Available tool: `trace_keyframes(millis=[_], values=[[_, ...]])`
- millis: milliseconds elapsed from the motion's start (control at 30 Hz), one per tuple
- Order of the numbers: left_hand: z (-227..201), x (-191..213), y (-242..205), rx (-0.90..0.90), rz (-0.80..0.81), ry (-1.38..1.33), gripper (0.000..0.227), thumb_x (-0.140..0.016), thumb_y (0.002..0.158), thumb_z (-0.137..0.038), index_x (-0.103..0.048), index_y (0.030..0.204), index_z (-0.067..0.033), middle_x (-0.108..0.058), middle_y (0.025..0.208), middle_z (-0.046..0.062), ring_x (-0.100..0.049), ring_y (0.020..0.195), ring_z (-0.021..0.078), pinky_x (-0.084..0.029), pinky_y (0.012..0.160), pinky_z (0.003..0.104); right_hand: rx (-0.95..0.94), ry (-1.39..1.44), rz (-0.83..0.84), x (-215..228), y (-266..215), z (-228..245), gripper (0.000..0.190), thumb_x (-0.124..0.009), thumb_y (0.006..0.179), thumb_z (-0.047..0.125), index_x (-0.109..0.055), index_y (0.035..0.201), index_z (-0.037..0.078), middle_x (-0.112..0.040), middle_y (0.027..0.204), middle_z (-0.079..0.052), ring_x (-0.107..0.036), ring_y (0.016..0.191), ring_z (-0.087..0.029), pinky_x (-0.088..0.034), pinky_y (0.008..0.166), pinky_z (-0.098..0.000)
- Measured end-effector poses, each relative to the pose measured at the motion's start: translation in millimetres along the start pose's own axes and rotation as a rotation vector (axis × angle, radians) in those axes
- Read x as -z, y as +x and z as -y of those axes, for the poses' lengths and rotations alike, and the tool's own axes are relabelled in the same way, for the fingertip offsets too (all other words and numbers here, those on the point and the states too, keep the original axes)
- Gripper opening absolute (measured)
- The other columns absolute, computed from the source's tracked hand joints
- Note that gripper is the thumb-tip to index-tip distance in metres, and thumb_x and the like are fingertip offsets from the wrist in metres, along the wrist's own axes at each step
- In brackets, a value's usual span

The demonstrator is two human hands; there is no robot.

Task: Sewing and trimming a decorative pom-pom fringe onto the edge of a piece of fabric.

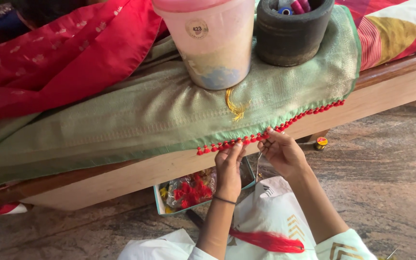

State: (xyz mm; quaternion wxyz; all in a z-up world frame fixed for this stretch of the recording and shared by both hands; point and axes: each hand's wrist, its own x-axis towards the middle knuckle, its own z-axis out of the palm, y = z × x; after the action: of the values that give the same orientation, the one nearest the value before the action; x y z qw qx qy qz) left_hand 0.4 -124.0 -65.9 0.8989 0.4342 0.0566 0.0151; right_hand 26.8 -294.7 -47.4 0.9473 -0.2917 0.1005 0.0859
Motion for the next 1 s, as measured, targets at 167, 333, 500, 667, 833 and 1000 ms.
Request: trace_keyframes(millis=[167, 333, 500, 667, 833, 1000], values=[[-35.8, -23.8, -24.3, 0.161, 0.047, -0.267, 0.028, -0.062, 0.092, -0.023, -0.066, 0.111, -0.0036, -0.075, 0.113, 0.012, -0.072, 0.110, 0.0222, -0.051, 0.099, 0.033, 0.013, 0.031, 0.031, 6.9, 2.1, -1.0, 0.006, -0.068, 0.097, 0.010, -0.065, 0.098, 0.004, -0.069, 0.093, -0.006, -0.064, 0.086, -0.016, -0.055, 0.081, -0.0330], [-36.9, -20.0, -22.8, 0.117, 0.042, -0.202, 0.028, -0.063, 0.092, -0.024, -0.067, 0.109, -0.0019, -0.075, 0.110, 0.010, -0.072, 0.107, 0.0208, -0.054, 0.099, 0.032, 0.033, -0.061, -0.005, 5.2, 1.8, -7.3, 0.012, -0.067, 0.093, 0.007, -0.062, 0.103, 0.007, -0.070, 0.100, -0.005, -0.067, 0.095, -0.017, -0.055, 0.084, -0.0354], [-8.4, 0.1, -5.1, 0.070, -0.016, -0.020, 0.021, -0.073, 0.094, -0.020, -0.070, 0.104, -0.0015, -0.073, 0.102, 0.004, -0.066, 0.096, 0.0111, -0.050, 0.087, 0.026, 0.021, -0.175, -0.007, -17.4, -7.5, -22.7, 0.026, -0.068, 0.090, 0.005, -0.059, 0.113, 0.009, -0.070, 0.105, -0.005, -0.067, 0.099, -0.016, -0.054, 0.085, -0.0345], [6.1, 4.0, -3.6, 0.016, -0.105, 0.048, 0.019, -0.076, 0.097, -0.020, -0.069, 0.096, -0.0026, -0.066, 0.090, 0.001, -0.055, 0.080, 0.0081, -0.044, 0.074, 0.026, 0.057, -0.203, 0.018, -13.2, 0.6, -37.5, 0.037, -0.073, 0.085, -0.003, -0.054, 0.115, 0.005, -0.066, 0.099, -0.007, -0.067, 0.093, -0.017, -0.056, 0.083, -0.0342], [-1.6, -3.0, -10.5, -0.045, 0.076, -0.112, 0.018, -0.068, 0.096, -0.012, -0.063, 0.104, 0.0032, -0.068, 0.105, 0.010, -0.062, 0.097, 0.0157, -0.049, 0.089, 0.030, 0.065, -0.256, 0.125, -1.0, -2.0, -38.8, 0.040, -0.072, 0.084, -0.008, -0.052, 0.117, 0.000, -0.068, 0.095, -0.011, -0.068, 0.090, -0.020, -0.055, 0.081, -0.0323], [-31.7, -16.6, -25.3, -0.003, 0.316, -0.515, 0.048, -0.065, 0.084, -0.016, -0.057, 0.130, -0.0050, -0.056, 0.140, 0.011, -0.053, 0.135, 0.0251, -0.038, 0.122, 0.043, 0.031, -0.230, 0.060, 13.6, -8.9, -24.4, 0.042, -0.067, 0.086, -0.004, -0.054, 0.124, 0.005, -0.071, 0.095, -0.009, -0.068, 0.091, -0.018, -0.054, 0.081, -0.0312]])
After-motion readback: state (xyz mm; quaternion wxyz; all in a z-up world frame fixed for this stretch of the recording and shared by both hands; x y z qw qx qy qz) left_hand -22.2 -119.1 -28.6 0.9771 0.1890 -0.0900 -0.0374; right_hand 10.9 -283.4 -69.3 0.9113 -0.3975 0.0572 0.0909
